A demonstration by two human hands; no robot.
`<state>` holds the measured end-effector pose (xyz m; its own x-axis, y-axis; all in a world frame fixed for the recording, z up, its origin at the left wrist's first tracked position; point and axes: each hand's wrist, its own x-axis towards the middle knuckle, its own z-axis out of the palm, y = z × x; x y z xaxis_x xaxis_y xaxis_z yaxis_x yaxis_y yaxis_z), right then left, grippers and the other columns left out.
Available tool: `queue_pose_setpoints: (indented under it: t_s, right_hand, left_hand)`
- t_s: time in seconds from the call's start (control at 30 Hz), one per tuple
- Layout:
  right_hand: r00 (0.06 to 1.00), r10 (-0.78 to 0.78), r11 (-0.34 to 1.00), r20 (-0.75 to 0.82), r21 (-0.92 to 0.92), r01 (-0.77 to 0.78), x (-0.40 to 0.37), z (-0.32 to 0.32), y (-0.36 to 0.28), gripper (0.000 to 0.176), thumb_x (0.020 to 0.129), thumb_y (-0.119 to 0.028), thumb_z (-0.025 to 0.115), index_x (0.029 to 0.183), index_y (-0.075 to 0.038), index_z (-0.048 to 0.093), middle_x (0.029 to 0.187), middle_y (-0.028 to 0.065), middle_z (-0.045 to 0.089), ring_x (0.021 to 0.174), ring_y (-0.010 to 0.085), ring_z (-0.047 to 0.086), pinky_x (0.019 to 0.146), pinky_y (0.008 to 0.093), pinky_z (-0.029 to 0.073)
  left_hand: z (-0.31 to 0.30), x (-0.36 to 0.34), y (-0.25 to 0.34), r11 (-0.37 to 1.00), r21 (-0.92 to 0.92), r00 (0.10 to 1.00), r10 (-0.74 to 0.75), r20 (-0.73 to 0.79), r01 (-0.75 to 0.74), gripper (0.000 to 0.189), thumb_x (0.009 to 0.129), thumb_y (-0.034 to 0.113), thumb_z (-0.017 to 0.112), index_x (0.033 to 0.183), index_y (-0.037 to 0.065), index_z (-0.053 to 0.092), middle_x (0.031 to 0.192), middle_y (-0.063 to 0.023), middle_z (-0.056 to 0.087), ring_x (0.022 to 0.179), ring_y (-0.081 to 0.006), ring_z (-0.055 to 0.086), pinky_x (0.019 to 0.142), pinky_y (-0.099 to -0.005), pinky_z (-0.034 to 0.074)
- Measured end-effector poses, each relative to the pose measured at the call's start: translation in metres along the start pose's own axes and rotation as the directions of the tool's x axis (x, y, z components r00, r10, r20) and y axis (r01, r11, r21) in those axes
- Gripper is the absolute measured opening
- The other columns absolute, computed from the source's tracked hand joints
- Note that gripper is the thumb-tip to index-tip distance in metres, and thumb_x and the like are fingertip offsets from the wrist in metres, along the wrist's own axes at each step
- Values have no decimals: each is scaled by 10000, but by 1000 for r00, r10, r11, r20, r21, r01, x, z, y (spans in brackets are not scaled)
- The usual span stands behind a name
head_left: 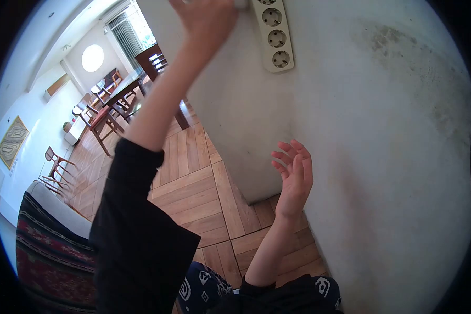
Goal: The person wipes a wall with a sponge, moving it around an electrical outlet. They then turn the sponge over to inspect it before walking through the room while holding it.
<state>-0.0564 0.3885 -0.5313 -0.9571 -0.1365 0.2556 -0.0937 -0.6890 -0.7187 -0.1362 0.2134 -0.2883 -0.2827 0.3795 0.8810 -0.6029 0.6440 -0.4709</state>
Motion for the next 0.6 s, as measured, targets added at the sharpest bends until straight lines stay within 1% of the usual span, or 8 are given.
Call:
queue_pose_setpoints:
  t_s: [0.03,0.1,0.17,0.27,0.37,0.43,0.47,0.6]
  right_hand:
    - [1000,1,1000,4,-2,-1,-1,0,0,413,985,-360,456,1230,-34,520,1124,92,621,985,186,597,893,345,441]
    - [1000,6,1000,-12,13,-6,-2,0,-2,413,983,-362,459,1229,-36,520,1123,91,622,986,185,596,893,346,441]
    - [1000,5,1000,-20,23,-5,-4,-1,-4,413,982,-363,461,1228,-37,519,1120,91,622,986,184,596,894,347,440]
    - [1000,-7,1000,-11,29,7,-7,-1,-8,414,981,-365,463,1228,-37,517,1118,90,622,987,183,595,896,348,438]
    - [1000,-20,1000,-4,12,20,-7,-2,-10,415,980,-367,467,1227,-37,518,1121,89,619,991,183,591,898,348,436]
    - [1000,-22,1000,9,-5,22,-7,-3,-10,414,979,-365,469,1227,-37,519,1122,90,617,996,184,589,899,346,436]
    - [1000,-20,1000,7,-5,20,-6,-3,-9,413,979,-362,468,1227,-36,519,1123,91,616,997,184,588,899,345,436]
    - [1000,-4,1000,14,0,4,-5,-1,-3,412,980,-354,465,1232,-32,519,1127,95,611,999,184,587,895,343,436]
  left_hand:
    - [6,-18,9,999,31,1000,29,-12,-28,478,726,352,722,1182,346,576,1162,114,548,1066,-151,507,836,-501,307]
    - [1,-62,28,999,-8,994,49,97,-49,498,682,325,749,1154,341,590,1143,109,554,1065,-145,505,829,-510,313]
    - [4,-115,49,975,-140,985,172,-19,-173,348,753,207,610,1093,280,629,1013,70,547,990,-155,512,790,-502,323]
    - [-10,-139,47,940,-134,949,301,-96,-312,339,761,205,600,1092,272,631,1041,64,547,1009,-159,508,789,-508,324]
    - [-23,-75,5,986,20,983,164,-85,-163,402,762,264,653,1157,318,601,1137,73,542,1062,-154,504,798,-513,332]
    - [-19,-21,-31,993,105,997,-51,-54,57,418,792,330,682,1197,349,578,1203,92,542,1108,-151,502,809,-517,340]
    - [-26,5,-40,998,-2,989,-59,-136,59,403,795,243,721,1179,211,603,1215,-5,544,1170,-200,458,951,-556,339]
    - [-18,15,-60,996,-30,995,-87,-42,85,421,773,262,744,1171,223,611,1202,10,555,1160,-194,474,943,-555,329]
